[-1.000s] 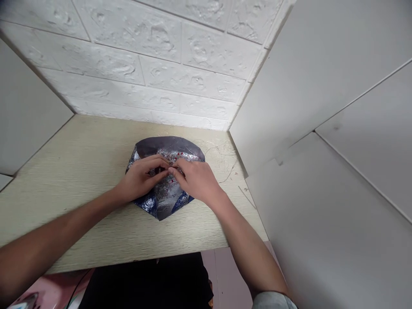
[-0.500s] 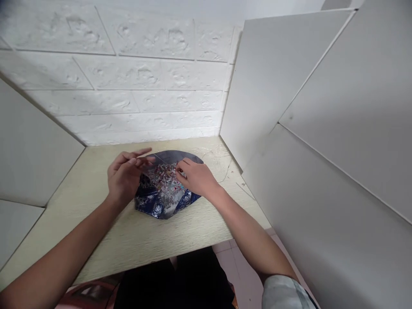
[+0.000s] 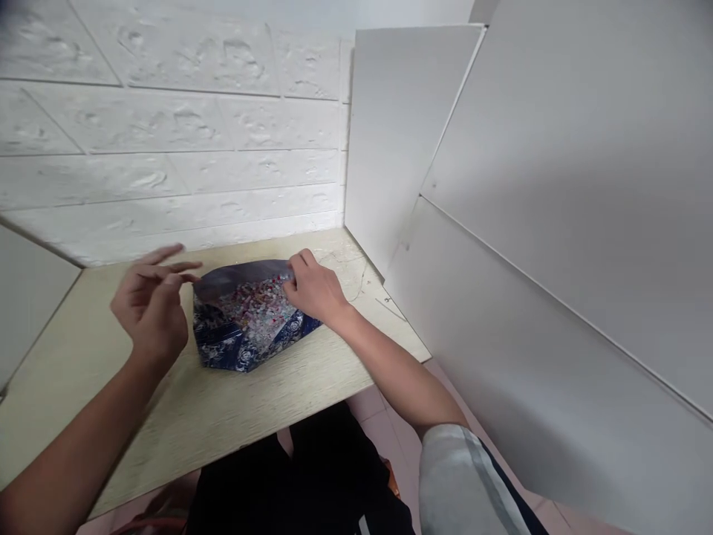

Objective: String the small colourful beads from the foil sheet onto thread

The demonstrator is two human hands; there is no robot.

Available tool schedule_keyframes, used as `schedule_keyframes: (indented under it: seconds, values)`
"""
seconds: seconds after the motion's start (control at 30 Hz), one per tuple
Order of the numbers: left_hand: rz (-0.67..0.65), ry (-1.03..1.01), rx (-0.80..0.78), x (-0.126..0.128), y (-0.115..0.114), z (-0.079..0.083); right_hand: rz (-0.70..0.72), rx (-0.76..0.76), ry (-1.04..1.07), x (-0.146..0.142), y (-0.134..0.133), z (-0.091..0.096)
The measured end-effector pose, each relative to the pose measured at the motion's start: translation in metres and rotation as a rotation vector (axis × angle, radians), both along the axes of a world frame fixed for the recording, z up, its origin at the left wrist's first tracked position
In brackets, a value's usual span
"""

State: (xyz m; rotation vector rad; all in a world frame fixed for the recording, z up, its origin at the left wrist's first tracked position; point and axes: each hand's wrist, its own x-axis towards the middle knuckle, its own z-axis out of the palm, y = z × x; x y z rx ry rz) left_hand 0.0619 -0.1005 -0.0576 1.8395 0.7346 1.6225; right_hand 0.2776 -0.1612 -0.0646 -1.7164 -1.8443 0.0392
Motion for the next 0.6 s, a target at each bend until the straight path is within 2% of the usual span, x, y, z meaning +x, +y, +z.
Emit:
schedule_keyframes:
  seconds: [0.13, 0.23, 0.4, 0.6]
  values:
    - [-0.110, 0.448, 0.141, 0.011, -0.010, -0.008, 0.313, -0.073, 0.178, -0.004, -0.011, 0.013]
    - [-0.168, 0.567, 0.180, 0.015, -0.014, -0.013, 0.468, -0.132, 0.178, -0.009, -0.013, 0.013]
    - [-0.071, 0.561, 0.167, 0.017, -0.015, -0.018, 0.471, -0.135, 0.102, -0.010, -0.005, 0.004]
    - [-0.024, 0.577, 0.134, 0.018, -0.017, -0.018, 0.370, -0.069, 0.117, -0.007, -0.001, 0.000]
